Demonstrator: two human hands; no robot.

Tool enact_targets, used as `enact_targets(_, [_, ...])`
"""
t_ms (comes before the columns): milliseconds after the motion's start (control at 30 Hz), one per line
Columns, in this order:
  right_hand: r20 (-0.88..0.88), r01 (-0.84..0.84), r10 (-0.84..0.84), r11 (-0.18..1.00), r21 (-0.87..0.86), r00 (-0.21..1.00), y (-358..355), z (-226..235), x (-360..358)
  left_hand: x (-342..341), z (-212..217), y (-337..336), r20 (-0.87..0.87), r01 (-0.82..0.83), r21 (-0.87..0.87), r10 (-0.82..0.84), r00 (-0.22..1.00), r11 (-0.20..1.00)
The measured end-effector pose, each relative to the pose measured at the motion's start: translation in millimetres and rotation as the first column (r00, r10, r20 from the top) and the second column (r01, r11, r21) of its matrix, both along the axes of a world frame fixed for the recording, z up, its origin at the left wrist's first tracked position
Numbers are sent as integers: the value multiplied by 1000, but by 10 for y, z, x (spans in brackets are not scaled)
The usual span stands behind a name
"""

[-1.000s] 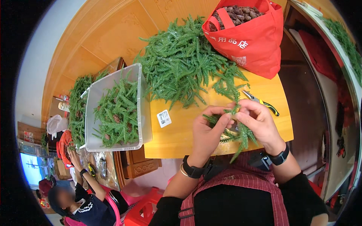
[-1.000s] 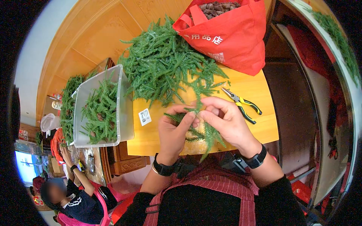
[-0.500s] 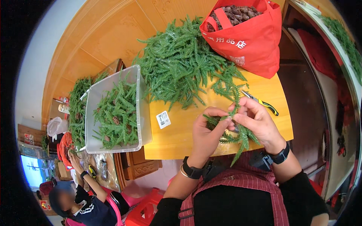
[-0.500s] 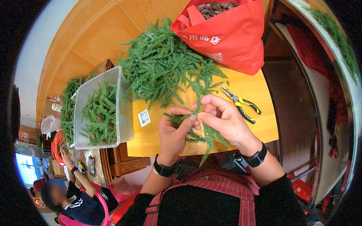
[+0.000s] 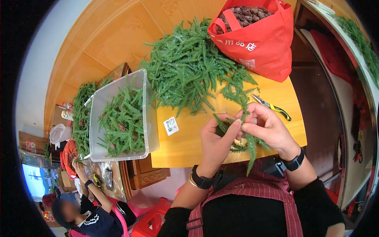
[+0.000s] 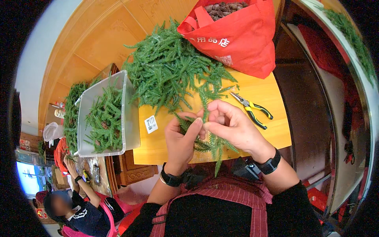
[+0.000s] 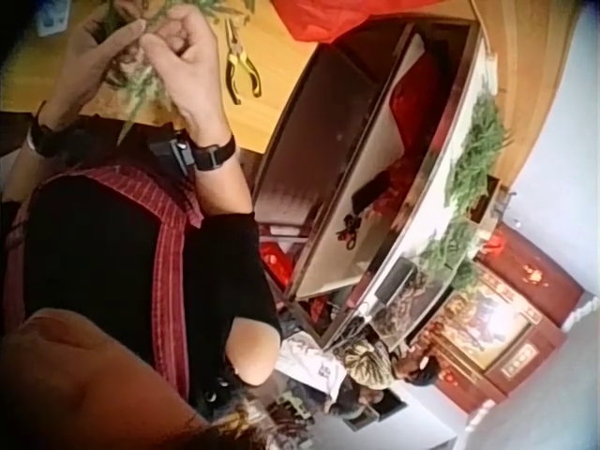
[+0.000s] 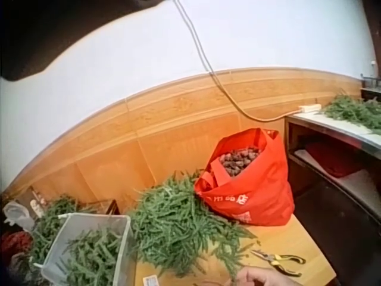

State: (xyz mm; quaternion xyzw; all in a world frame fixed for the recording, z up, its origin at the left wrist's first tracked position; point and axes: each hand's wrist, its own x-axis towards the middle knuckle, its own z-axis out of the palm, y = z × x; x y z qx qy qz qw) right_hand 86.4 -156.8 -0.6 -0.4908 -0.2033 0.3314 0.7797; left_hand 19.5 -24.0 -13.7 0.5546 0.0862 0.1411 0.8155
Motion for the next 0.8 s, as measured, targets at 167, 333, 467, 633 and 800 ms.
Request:
enact_targets(167, [-8,-19,19,1000,4,1000,-67,-13,21,-23,36,-9,4,21,0,-21,1000,1000])
enact_targets(333, [69,25,-23,999,-22,997,-98,-85,7,-29,45,-23,-24,22,13,-21,999,1000])
enact_targets(467, [90,21,-23,1000,19,996,-67,-83,-20,-24,57,-35,3,9,30,-9,1000,1000])
enact_targets(633, [27,124,-126,990,64,992,19,-48,-130,-33,68,-8,11,-22,126,20,1000,992])
enact_targets(800, [-29,49,-48,999,20,998,-22,-17,-106,-45,51,22,1,-7,143,6,1000,990])
